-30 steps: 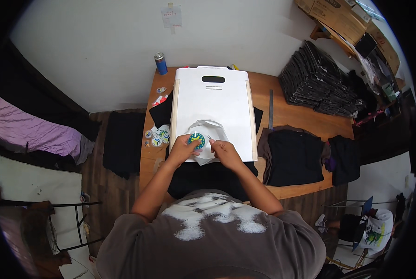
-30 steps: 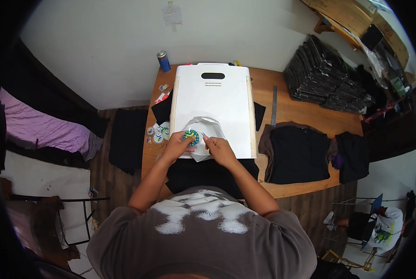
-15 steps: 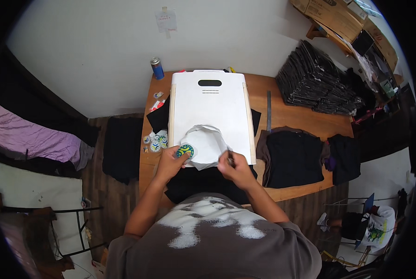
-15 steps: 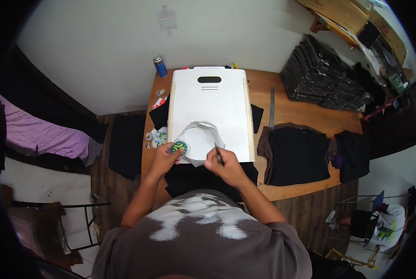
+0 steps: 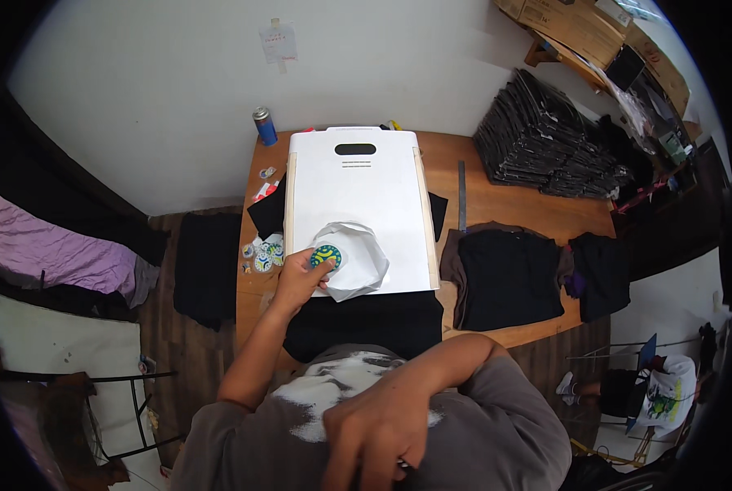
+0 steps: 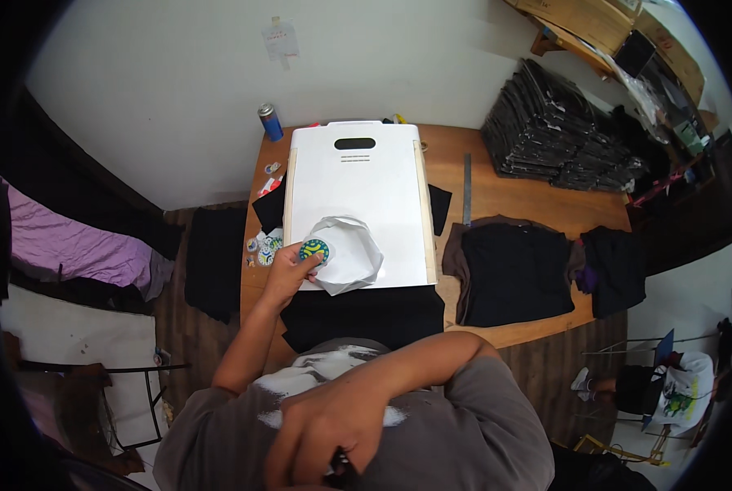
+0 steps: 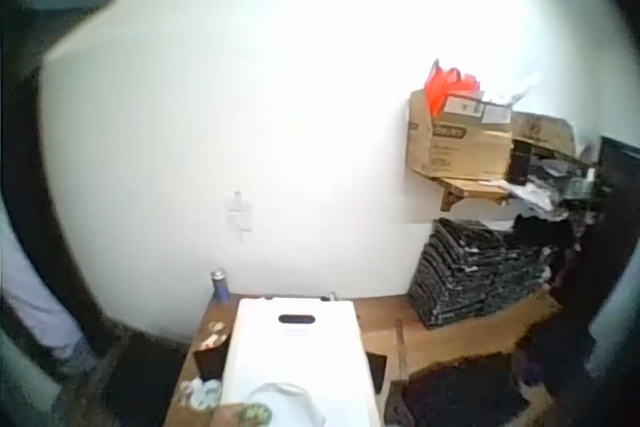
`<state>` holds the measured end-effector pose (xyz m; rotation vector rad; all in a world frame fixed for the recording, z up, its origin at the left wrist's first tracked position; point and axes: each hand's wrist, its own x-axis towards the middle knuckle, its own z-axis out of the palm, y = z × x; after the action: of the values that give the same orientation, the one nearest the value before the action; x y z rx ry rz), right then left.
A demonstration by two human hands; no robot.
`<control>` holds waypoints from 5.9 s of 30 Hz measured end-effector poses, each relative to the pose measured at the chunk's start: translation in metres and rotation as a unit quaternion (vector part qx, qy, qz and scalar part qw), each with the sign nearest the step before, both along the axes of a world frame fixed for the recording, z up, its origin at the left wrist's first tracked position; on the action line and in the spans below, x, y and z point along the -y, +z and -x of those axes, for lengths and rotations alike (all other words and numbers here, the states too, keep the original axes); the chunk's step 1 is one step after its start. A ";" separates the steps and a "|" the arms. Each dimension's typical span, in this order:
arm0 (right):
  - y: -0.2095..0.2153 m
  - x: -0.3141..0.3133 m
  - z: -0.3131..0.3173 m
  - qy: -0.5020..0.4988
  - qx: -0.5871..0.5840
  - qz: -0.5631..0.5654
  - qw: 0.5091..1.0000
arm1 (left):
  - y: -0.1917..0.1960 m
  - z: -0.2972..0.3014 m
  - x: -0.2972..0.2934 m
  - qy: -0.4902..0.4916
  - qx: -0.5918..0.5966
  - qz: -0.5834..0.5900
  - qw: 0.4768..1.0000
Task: Preparing and aligning a t-shirt on a heat press machine for printing.
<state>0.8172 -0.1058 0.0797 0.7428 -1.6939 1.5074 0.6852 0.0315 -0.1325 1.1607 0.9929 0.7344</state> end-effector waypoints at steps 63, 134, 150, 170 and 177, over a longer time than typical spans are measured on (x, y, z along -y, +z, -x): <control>-0.230 -0.067 -0.040 -0.430 0.334 0.540 0.641 | -0.013 -0.009 0.021 0.083 0.126 0.057 0.987; -0.232 -0.092 -0.069 -0.370 0.406 0.555 0.624 | -0.044 -0.001 -0.006 0.042 0.080 0.104 0.990; -0.234 -0.091 -0.063 -0.388 0.384 0.562 0.621 | -0.041 -0.001 -0.005 0.035 0.090 0.111 0.989; -0.239 -0.084 -0.061 -0.439 0.362 0.549 0.612 | -0.038 -0.009 0.000 0.105 0.140 0.138 0.975; -0.243 -0.087 -0.060 -0.429 0.359 0.543 0.626 | -0.037 -0.011 0.005 0.075 0.152 0.135 0.976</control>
<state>0.8768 -0.0186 -0.1629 -1.2953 -0.8853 1.6969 0.6958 0.0264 -0.1697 0.7190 0.8936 0.8400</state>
